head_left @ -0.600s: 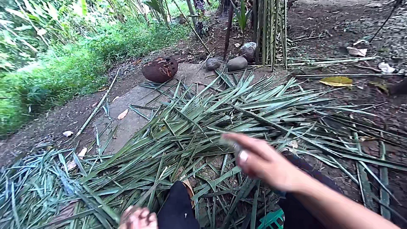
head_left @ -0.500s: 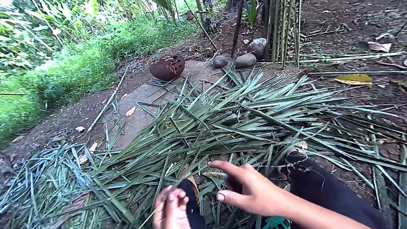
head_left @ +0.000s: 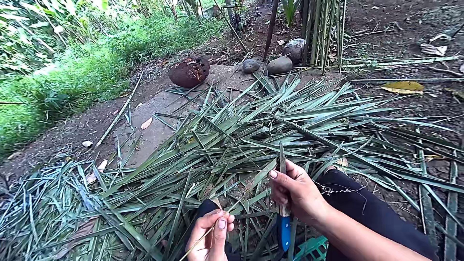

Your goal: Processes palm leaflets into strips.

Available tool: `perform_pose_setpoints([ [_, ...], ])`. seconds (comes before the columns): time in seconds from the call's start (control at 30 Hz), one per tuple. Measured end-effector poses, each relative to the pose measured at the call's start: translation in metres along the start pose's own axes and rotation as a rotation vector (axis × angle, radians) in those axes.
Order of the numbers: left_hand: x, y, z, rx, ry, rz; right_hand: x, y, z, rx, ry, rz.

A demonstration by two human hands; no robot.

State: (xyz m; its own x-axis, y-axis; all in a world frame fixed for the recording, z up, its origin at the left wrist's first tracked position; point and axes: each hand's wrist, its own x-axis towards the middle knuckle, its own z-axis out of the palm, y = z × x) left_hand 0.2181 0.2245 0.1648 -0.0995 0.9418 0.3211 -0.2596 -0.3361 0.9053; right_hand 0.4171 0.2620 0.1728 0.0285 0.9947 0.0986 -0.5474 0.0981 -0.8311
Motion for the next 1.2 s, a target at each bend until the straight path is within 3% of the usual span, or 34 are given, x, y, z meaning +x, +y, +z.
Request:
perform_pose_setpoints([
  [0.1, 0.001, -0.002, 0.002, 0.013, 0.023, 0.115, -0.01, 0.0, -0.002, -0.078, -0.172, 0.084],
  [0.23, 0.0, -0.006, 0.006, 0.038, 0.001, 0.192, -0.037, 0.002, 0.019, -0.059, -0.464, 0.34],
  [0.37, -0.008, -0.005, 0.011, 0.034, -0.042, 0.196, -0.042, 0.007, 0.03, 0.041, -0.541, 0.323],
  [0.47, -0.008, -0.004, 0.01, 0.007, -0.032, 0.215, -0.038, -0.001, 0.03, 0.017, -0.38, 0.297],
  [0.63, -0.006, -0.002, -0.008, 0.044, 0.012, 0.291, 0.007, -0.037, -0.01, -0.05, 0.12, 0.151],
  [0.7, -0.003, -0.004, -0.012, 0.058, 0.045, 0.293, 0.015, -0.041, -0.026, -0.067, 0.187, 0.111],
  [0.77, -0.001, -0.008, -0.009, 0.047, 0.057, 0.289, 0.004, -0.037, -0.027, -0.146, -0.017, 0.141],
  [0.87, -0.002, -0.009, -0.003, 0.061, 0.054, 0.285, -0.017, -0.026, -0.009, -0.214, -0.487, 0.285],
  [0.93, -0.006, -0.009, 0.0, 0.07, 0.046, 0.291, -0.026, -0.015, 0.009, -0.186, -0.623, 0.353],
  [1.2, -0.011, -0.008, 0.009, 0.072, -0.039, 0.363, -0.036, 0.002, 0.03, -0.049, -0.489, 0.188],
])
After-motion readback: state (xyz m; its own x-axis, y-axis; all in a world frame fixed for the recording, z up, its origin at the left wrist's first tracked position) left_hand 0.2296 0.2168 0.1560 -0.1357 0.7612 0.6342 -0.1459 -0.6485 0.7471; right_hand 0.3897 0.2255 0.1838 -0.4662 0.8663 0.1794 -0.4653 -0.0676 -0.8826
